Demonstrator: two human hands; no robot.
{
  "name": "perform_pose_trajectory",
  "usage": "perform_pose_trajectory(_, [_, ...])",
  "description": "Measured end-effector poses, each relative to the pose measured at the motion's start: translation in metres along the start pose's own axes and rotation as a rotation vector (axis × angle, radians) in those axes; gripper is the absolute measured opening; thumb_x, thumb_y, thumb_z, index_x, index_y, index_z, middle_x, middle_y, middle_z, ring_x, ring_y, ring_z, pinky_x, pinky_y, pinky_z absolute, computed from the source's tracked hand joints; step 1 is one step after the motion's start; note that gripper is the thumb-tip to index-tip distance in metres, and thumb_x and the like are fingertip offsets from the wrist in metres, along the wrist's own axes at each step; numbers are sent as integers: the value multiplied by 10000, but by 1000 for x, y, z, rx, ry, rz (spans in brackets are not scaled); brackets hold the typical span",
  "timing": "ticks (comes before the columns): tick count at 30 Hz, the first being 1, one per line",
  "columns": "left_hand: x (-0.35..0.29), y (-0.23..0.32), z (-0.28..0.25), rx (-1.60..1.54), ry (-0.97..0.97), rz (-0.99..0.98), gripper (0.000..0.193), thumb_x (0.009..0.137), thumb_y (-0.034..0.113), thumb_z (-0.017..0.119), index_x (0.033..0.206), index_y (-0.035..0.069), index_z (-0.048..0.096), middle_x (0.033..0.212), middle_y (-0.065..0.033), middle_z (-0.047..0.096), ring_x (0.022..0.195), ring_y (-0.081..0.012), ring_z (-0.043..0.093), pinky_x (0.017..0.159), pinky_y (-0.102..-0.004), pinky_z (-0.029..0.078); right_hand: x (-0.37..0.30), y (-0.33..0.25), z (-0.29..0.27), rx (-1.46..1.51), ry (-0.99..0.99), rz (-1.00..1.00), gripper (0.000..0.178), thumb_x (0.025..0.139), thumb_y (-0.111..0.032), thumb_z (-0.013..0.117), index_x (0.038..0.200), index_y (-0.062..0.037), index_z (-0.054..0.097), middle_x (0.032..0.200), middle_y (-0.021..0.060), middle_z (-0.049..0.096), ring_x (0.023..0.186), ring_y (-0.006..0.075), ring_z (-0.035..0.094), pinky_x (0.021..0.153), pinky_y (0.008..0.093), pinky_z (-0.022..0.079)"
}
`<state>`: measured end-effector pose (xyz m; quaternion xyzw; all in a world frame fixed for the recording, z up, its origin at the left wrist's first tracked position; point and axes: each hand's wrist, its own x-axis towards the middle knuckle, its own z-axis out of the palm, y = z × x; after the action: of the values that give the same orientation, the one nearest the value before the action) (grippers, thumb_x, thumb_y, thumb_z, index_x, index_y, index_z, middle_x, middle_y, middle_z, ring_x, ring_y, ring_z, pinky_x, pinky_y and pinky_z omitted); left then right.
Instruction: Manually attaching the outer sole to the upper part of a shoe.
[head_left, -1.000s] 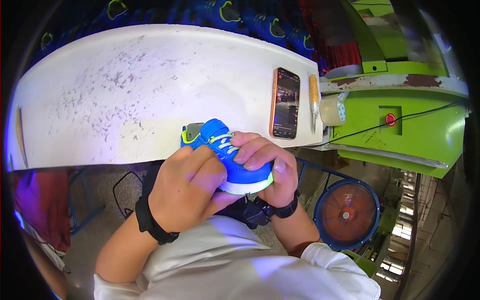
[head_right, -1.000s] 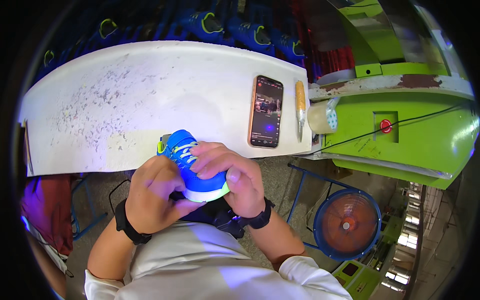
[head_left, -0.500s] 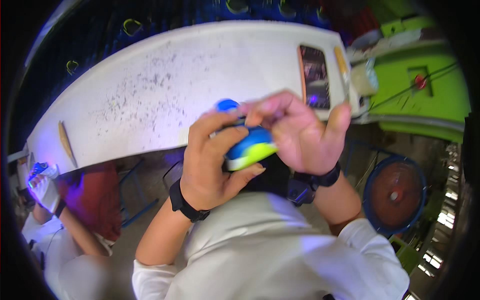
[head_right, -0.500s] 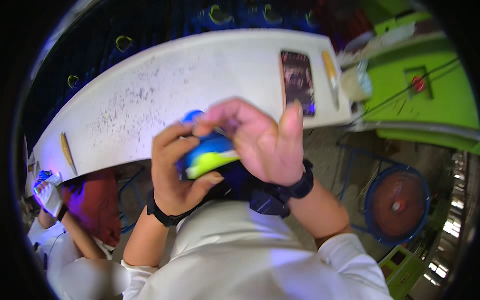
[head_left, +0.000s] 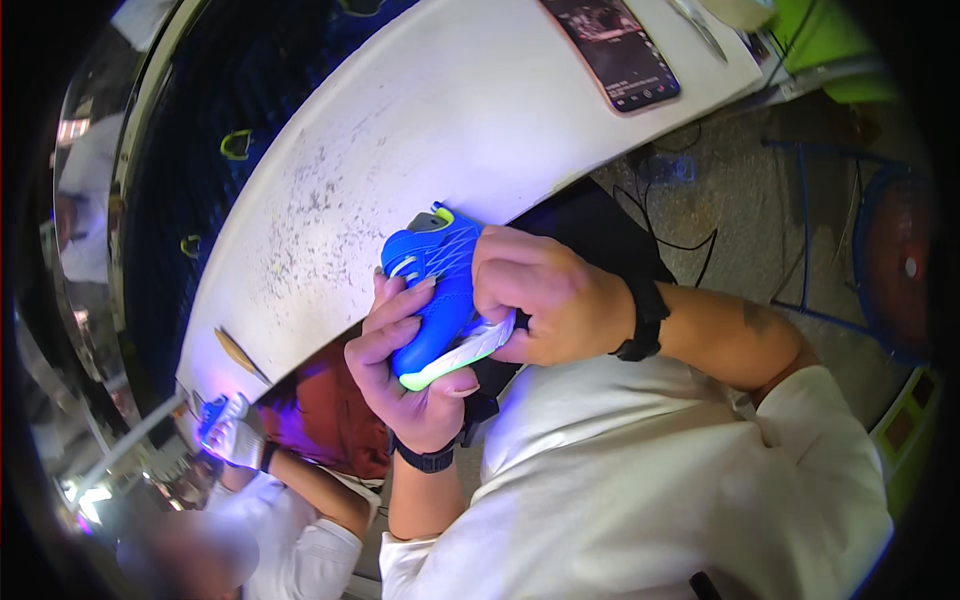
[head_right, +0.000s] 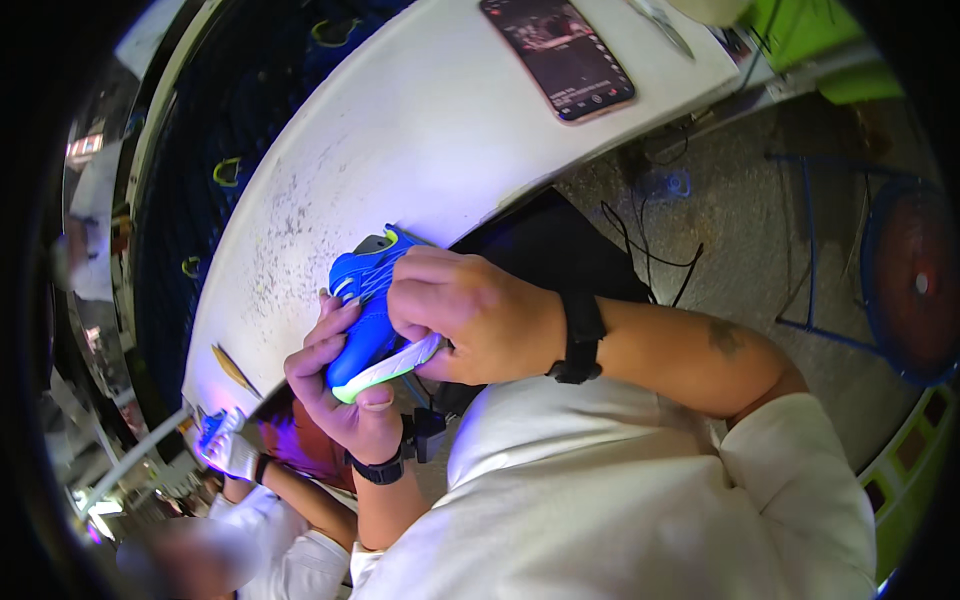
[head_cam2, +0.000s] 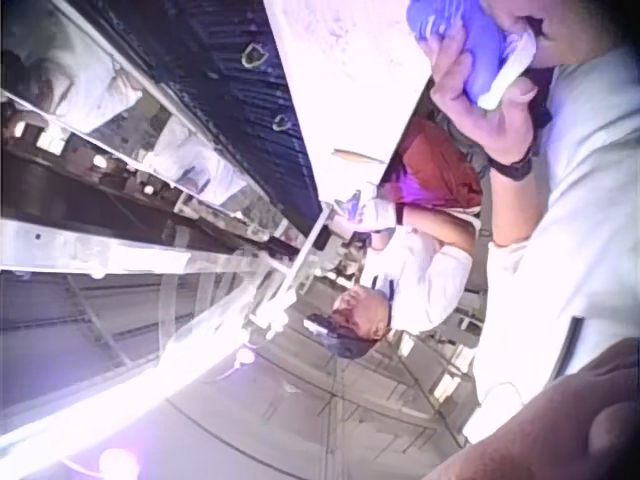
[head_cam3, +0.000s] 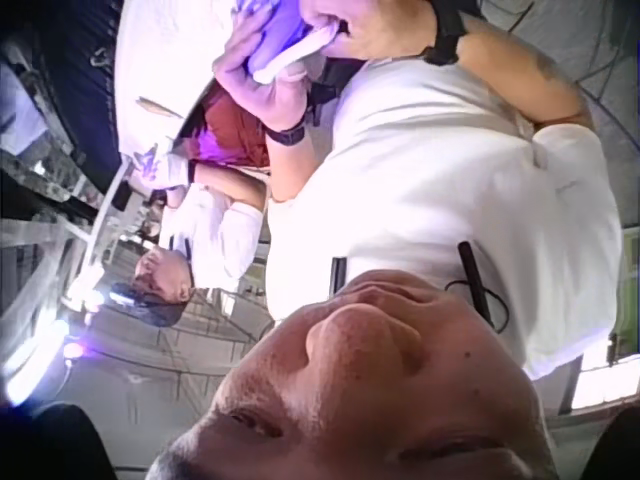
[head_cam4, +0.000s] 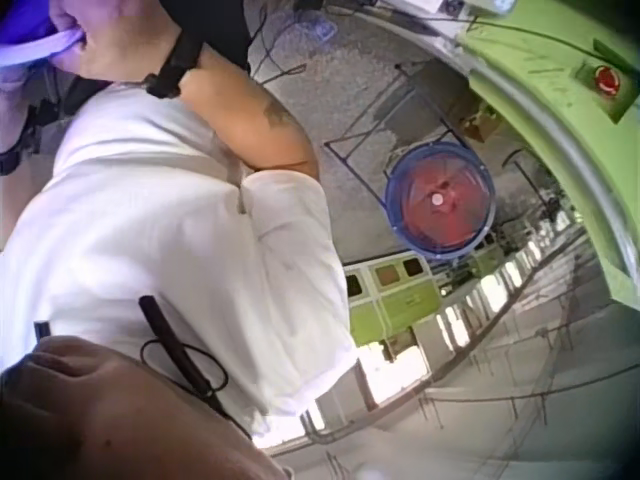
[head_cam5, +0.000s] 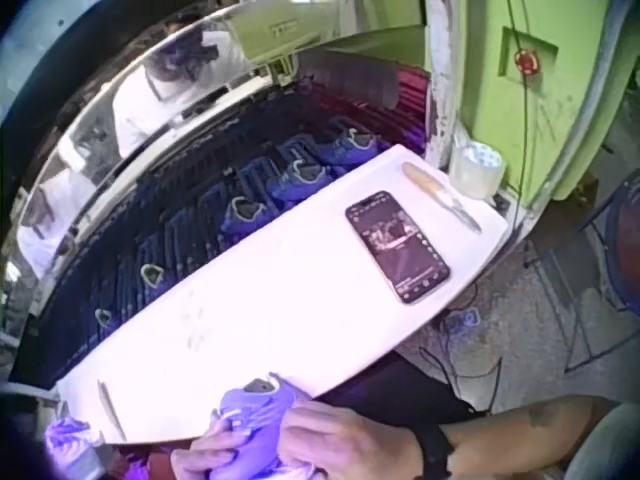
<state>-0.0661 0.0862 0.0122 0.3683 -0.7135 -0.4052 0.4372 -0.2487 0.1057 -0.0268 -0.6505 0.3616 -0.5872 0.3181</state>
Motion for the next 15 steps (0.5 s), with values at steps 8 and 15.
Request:
perform_pose_trajectory(8, [14,-13,-29,-4,-251,151,416,782,215,846,926,70,485,1023,-190,722,1179,-316,635,1189,-595,272,4,17,-8,-190,-27,53,432,585,-183,878,774,-95,500,809,71,494,736,290,522,646,393,426])
perform_pose_trajectory(15, [14,-12,-68,50,-239,-226,281,816,171,674,925,36,452,1255,-229,540,1178,-313,557,1099,-476,370,20,27,9,-260,-234,116,453,581,-202,871,814,-87,500,821,80,490,760,291,560,657,407,461])
